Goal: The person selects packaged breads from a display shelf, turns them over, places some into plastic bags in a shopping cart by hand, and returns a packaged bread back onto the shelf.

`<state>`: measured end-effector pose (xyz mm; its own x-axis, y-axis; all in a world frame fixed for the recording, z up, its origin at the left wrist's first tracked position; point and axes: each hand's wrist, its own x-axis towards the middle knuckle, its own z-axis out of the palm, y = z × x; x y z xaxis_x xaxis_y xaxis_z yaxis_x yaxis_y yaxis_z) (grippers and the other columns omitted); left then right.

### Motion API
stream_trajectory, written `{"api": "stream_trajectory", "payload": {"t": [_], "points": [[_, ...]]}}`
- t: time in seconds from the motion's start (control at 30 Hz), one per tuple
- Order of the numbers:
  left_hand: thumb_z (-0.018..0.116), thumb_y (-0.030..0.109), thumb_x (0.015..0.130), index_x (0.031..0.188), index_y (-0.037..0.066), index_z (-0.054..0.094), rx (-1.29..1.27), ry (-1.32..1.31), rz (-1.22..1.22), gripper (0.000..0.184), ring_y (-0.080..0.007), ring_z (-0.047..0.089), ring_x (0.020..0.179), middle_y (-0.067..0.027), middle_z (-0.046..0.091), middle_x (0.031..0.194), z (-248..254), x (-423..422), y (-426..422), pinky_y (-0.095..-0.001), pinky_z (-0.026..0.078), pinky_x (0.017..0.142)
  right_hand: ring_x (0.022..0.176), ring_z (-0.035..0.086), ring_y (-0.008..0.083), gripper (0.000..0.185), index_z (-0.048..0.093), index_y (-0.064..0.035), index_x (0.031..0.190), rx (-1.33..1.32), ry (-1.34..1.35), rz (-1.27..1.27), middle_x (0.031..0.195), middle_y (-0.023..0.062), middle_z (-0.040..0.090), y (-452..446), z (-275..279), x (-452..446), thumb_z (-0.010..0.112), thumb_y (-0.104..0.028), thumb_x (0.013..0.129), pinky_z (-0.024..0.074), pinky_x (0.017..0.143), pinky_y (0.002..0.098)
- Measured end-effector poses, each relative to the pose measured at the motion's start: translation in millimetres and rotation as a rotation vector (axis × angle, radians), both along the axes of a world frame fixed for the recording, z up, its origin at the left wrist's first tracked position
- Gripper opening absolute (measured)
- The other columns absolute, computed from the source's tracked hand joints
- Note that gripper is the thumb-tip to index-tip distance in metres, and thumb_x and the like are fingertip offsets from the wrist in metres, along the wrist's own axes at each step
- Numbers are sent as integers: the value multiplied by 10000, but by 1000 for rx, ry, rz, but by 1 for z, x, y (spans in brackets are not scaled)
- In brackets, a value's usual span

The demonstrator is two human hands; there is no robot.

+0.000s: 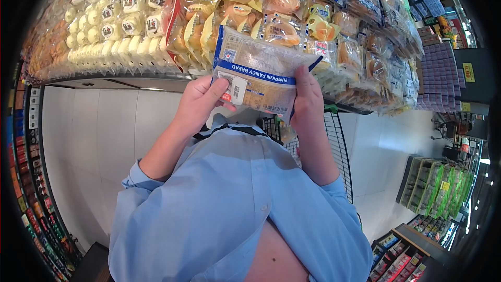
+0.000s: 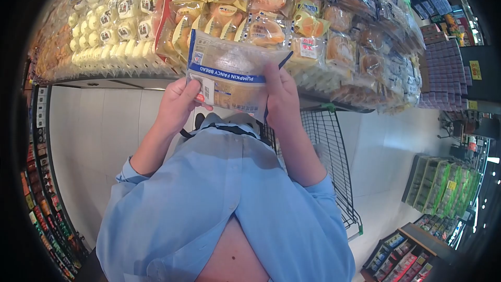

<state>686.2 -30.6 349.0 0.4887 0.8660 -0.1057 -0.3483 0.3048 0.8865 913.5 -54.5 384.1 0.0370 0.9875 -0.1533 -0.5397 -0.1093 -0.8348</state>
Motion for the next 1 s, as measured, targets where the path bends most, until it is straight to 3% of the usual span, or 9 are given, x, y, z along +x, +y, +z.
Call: {"api": "stream_trajectory", "payload": {"t": [0.23, 0.43, 0.83, 0.93, 1.0], "points": [[524, 273, 1022, 1123, -2, 631, -17, -2, -22, 312, -134, 665, 869, -86, 693, 1029, -2, 22, 0, -294, 569, 727, 991, 652, 159, 400, 559, 34, 1215, -34, 5, -29, 1117, 106, 664, -4, -5, 24, 434, -311, 1056, 539, 856, 295], [535, 271, 1017, 1140, 4, 631, -44, -31, -69, 309, -127, 661, 872, -81, 692, 1035, -2, 38, 8, -286, 564, 724, 1032, 667, 226, 478, 525, 37, 1262, -97, -18, -128, 1171, 146, 647, -5, -7, 38, 441, -375, 1037, 574, 870, 351], [565, 260, 998, 1199, 17, 605, -25, -59, 30, 317, -95, 655, 806, -49, 684, 999, 10, 28, 54, -250, 557, 678, 1156, 602, 264, 484, 448, 56, 1330, -29, 56, -138, 1284, 165, 582, 24, -6, 24, 379, -339, 1060, 514, 972, 413], [573, 257, 992, 1226, 18, 588, -48, -90, 148, 334, -77, 648, 802, -34, 681, 990, 23, 22, 67, -227, 544, 643, 1060, 630, 208, 424, 515, 38, 1266, 74, 112, -22, 1147, 142, 645, 33, -14, 23, 429, -319, 1054, 513, 927, 345], [579, 259, 988, 1242, 15, 579, -64, -87, 203, 352, -70, 646, 807, -29, 681, 994, 27, 13, 78, -218, 535, 622, 1036, 641, 213, 425, 525, 35, 1256, 134, 157, 69, 1139, 151, 645, 38, -22, 27, 441, -326, 1048, 535, 890, 363]]}}
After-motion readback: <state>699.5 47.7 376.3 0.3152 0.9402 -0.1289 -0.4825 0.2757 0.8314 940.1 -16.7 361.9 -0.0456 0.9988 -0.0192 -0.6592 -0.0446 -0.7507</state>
